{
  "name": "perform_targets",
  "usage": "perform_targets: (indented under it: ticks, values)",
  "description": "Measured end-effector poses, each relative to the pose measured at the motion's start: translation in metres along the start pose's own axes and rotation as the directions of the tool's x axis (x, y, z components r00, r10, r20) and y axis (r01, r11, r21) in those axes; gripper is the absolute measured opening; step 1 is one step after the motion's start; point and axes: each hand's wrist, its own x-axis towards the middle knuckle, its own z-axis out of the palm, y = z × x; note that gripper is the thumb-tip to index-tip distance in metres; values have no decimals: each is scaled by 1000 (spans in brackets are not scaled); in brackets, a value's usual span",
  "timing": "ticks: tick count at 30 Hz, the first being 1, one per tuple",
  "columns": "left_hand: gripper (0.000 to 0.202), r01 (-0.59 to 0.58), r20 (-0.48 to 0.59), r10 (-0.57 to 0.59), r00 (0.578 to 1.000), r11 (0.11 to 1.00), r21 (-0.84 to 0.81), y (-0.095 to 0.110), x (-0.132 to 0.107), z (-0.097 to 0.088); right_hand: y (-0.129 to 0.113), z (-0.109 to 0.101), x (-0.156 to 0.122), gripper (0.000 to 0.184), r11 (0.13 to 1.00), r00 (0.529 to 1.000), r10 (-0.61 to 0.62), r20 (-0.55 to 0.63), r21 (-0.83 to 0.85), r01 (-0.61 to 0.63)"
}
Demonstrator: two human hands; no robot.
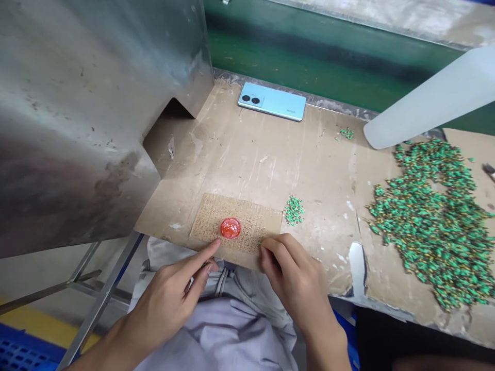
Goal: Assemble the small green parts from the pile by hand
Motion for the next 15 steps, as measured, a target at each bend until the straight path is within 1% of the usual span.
perform_targets:
  ticks: [4,7,13,15]
  values:
    - [47,2,6,-2,1000,1000,-6,0,1,-1,1,-3,-1,12,1000,1000,-17,20,21,17]
    - [46,8,5,-8,1000,1000,-6,0,2,-1,2,-4,-2,11,999,1000,-5,16,46,5]
    - [46,13,10,-13,1000,1000,-5,0,0,1,0,-5,-1,11,1000,999,-19,48,8,19]
    - [46,6,8,-6,1000,1000,-4,0,0,0,0,-6,-1,10,1000,998,-14,64,22,13]
